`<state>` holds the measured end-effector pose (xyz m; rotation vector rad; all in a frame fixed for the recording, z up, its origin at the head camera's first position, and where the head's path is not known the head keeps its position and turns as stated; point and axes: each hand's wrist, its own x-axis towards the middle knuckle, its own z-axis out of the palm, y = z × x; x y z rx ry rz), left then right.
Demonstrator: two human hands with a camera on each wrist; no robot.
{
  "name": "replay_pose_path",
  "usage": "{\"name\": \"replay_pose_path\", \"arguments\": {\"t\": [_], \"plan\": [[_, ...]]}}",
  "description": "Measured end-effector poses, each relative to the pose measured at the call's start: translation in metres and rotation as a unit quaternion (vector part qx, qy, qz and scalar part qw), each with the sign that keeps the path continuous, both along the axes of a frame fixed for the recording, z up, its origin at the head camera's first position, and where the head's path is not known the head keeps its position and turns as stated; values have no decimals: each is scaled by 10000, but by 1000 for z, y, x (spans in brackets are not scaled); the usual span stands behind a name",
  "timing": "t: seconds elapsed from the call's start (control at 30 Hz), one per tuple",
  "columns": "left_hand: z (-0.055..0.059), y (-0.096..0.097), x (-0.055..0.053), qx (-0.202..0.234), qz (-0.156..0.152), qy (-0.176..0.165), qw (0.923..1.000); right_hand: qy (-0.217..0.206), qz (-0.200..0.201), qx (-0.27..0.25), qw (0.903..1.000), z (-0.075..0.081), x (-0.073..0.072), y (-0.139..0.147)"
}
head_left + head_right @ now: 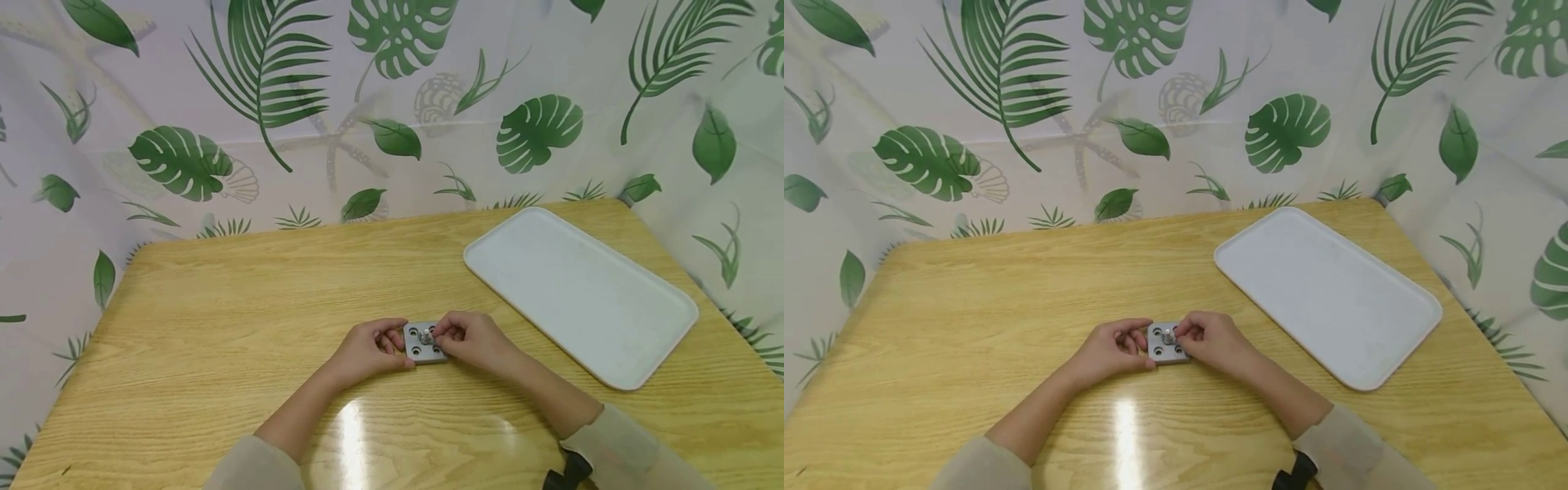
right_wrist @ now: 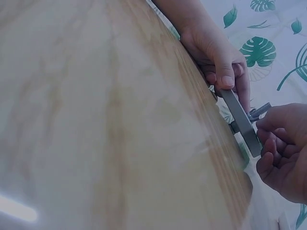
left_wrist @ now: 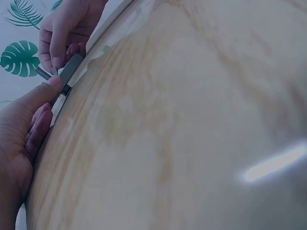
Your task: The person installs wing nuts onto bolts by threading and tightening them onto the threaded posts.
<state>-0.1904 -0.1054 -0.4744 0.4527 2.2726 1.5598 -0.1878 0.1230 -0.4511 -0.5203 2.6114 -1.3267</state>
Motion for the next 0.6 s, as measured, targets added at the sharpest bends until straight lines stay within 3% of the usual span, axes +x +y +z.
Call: {"name": "replay_pose_path", "arguments": {"t": [0.6], "plan": [[-1,-1,0,18,-51,-71,10000,-156,-267,-25,9995,1,0,-9]]}}
